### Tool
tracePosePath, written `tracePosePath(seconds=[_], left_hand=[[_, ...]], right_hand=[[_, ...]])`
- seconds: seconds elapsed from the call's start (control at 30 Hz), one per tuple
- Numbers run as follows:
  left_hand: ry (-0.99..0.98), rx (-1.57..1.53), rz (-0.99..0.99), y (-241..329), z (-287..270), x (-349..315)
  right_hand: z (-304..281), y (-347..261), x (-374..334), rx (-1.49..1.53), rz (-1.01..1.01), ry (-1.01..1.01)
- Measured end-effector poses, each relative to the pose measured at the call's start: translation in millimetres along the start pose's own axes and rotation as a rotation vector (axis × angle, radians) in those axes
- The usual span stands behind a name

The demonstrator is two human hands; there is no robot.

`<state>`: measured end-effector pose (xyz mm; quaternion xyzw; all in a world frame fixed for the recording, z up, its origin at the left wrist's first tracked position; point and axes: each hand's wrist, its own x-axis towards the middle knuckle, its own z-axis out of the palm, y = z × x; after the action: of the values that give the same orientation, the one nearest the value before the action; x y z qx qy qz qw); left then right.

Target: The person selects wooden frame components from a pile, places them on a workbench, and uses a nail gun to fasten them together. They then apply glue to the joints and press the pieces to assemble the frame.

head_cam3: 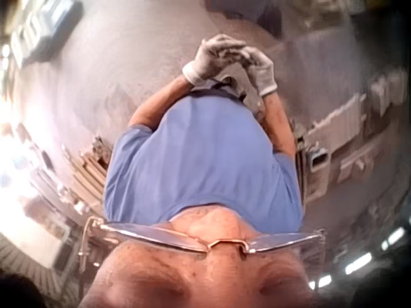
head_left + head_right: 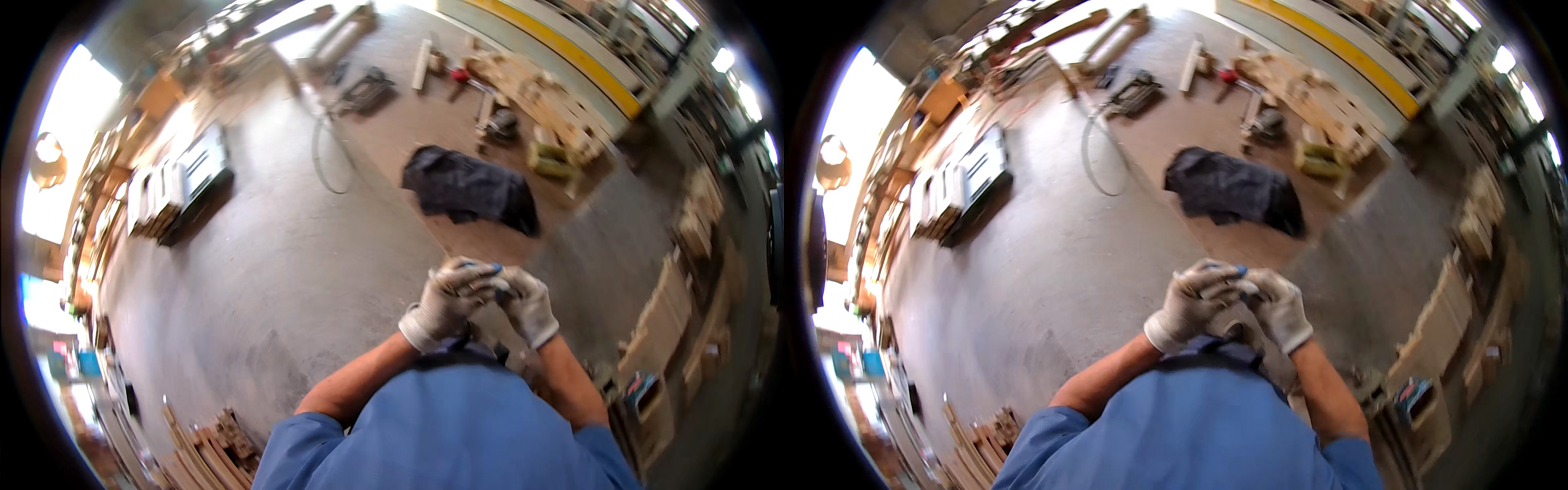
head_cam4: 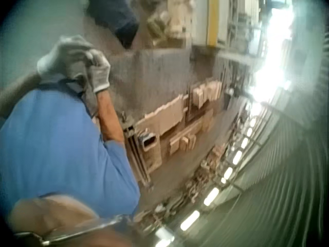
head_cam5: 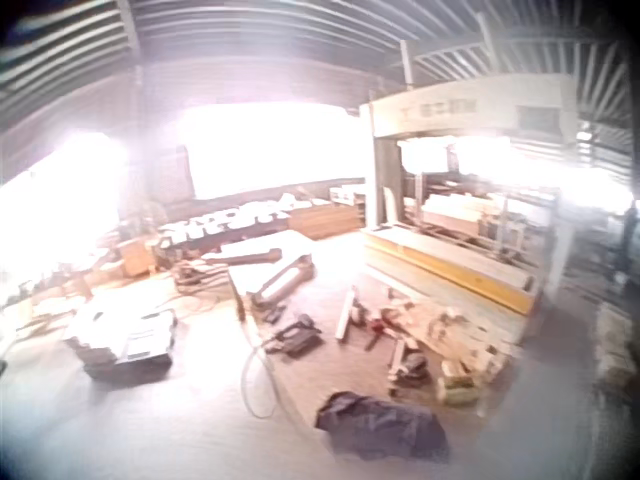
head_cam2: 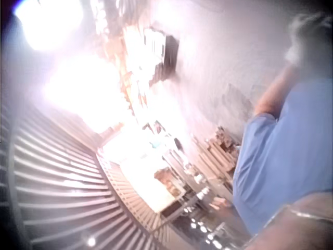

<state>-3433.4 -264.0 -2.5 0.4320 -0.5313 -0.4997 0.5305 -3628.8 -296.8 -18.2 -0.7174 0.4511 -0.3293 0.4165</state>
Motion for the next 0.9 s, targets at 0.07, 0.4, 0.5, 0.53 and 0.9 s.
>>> tracePosePath(seconds=[0.07, 0.4, 0.5, 0.53, 0.9], left_hand=[[0.002, 0.269, 0.105, 5, -8, -2], [0.174, 0.420, 0.017, -1, -110, -38], [0.194, 0.417, 0.053, -2, -156, -33], [0.185, 0.530, 0.121, -2, -176, -31], [0.056, 1.024, 0.210, 48, -397, -38]], right_hand=[[12, 9, -3, 0.038, 0.026, -0.053], [107, -36, 45, 0.402, 0.515, -0.596], [141, -44, 75, 0.400, 0.526, -0.651], [153, -48, 88, 0.380, 0.540, -0.688], [320, -137, 216, 0.309, 0.406, -0.990]])
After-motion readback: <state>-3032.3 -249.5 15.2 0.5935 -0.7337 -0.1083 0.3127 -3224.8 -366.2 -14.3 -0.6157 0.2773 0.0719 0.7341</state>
